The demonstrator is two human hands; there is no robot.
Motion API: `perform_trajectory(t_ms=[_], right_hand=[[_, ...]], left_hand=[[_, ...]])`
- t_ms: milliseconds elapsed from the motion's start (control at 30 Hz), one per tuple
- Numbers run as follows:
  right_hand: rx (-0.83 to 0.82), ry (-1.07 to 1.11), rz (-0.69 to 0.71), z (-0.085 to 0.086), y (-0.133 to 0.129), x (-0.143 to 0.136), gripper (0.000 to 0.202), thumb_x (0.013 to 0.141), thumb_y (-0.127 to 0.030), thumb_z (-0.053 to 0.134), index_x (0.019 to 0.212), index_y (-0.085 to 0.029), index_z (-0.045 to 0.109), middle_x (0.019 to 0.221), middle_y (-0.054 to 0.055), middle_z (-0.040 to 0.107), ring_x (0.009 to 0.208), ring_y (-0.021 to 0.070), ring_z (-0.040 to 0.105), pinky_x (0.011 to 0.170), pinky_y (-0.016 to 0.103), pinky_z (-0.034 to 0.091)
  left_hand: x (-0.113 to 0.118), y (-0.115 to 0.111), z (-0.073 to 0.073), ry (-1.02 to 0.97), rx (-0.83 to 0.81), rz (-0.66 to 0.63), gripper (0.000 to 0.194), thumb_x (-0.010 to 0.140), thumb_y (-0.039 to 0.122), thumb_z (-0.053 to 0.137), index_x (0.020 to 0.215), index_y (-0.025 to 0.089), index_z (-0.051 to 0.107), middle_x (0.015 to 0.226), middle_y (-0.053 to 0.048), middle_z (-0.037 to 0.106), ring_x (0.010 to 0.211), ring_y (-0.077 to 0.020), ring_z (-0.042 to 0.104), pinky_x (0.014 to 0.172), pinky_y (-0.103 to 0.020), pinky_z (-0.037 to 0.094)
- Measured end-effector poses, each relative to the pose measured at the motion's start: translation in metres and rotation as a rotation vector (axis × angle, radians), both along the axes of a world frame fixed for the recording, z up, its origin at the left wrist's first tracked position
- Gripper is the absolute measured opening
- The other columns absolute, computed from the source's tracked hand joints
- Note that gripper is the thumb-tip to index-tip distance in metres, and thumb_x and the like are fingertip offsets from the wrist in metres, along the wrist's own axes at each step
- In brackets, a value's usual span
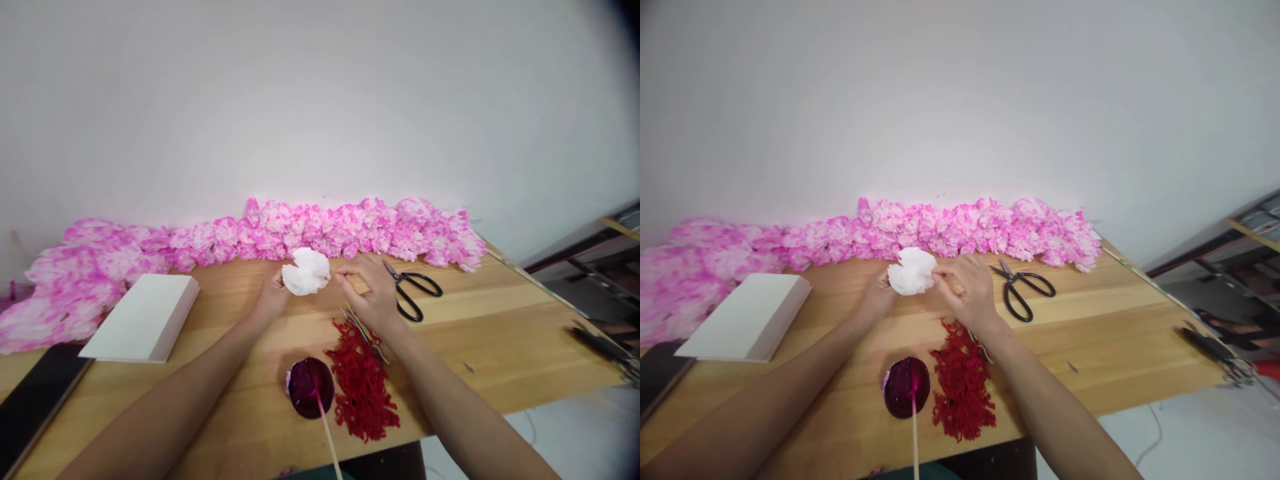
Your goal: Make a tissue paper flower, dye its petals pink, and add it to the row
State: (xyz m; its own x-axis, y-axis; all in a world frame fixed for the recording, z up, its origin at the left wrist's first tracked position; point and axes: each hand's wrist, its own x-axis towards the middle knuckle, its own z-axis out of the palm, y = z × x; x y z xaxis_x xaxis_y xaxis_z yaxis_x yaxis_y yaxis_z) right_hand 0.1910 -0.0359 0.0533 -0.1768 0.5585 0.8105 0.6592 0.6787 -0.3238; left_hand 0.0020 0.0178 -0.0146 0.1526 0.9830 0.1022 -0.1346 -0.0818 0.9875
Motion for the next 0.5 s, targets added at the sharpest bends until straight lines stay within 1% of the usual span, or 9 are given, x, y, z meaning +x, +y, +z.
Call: perform_trajectory(t_ms=[67,100,167,300,400,500], right_hand=[[0.006,0.061,-0.033,0.001,0.001,0.004,0.009,0.092,-0.017,0.06,0.087,-0.023,0.065,0.079,0.001,0.07,0.075,0.0187,0.06,0.072,0.036,0.043],[0.009,0.053,-0.042,0.0,0.003,0.005,0.008,0.092,-0.017,0.061,0.089,-0.023,0.066,0.082,0.002,0.07,0.078,0.0193,0.061,0.074,0.036,0.043],[0.009,-0.012,-0.051,-0.003,0.005,0.008,0.007,0.091,-0.02,0.062,0.095,-0.022,0.068,0.088,0.004,0.071,0.084,0.0213,0.062,0.077,0.038,0.044],[-0.028,-0.135,-0.078,-0.008,0.009,0.008,0.013,0.09,-0.027,0.067,0.102,-0.022,0.068,0.094,0.007,0.07,0.091,0.0243,0.06,0.081,0.04,0.045],[-0.059,-0.175,-0.095,-0.01,0.009,0.005,0.005,0.091,-0.025,0.065,0.093,-0.022,0.068,0.093,0.007,0.07,0.09,0.0238,0.059,0.08,0.04,0.044],[-0.061,-0.229,-0.104,-0.01,0.007,0.001,0.009,0.092,-0.024,0.063,0.085,-0.023,0.067,0.091,0.006,0.07,0.088,0.0232,0.058,0.078,0.039,0.043]], left_hand=[[0.0,0.0,0.0,0.011,0.007,-0.021,0.031,0.059,0.041,0.082,0.072,0.015,0.071,0.078,-0.005,0.076,0.078,-0.0197,0.069,0.077,-0.031,0.056],[0.0,-0.001,0.0,0.016,0.014,-0.03,0.03,0.06,0.041,0.082,0.072,0.015,0.071,0.079,-0.005,0.076,0.079,-0.0199,0.069,0.078,-0.031,0.056],[0.001,-0.001,0.0,0.026,0.036,-0.036,0.028,0.062,0.04,0.081,0.073,0.016,0.072,0.079,-0.005,0.076,0.078,-0.0193,0.069,0.078,-0.031,0.056],[0.001,-0.004,0.002,0.051,0.079,-0.051,0.023,0.063,0.036,0.08,0.07,0.016,0.072,0.075,-0.003,0.075,0.07,-0.017,0.067,0.071,-0.028,0.055],[0.001,-0.005,0.002,0.088,0.101,-0.074,0.02,0.066,0.034,0.077,0.069,0.016,0.071,0.072,-0.003,0.074,0.068,-0.0163,0.065,0.069,-0.028,0.054],[0.001,-0.005,0.001,0.11,0.108,-0.058,0.02,0.067,0.035,0.075,0.07,0.015,0.071,0.072,-0.003,0.074,0.068,-0.0163,0.065,0.068,-0.027,0.053]])
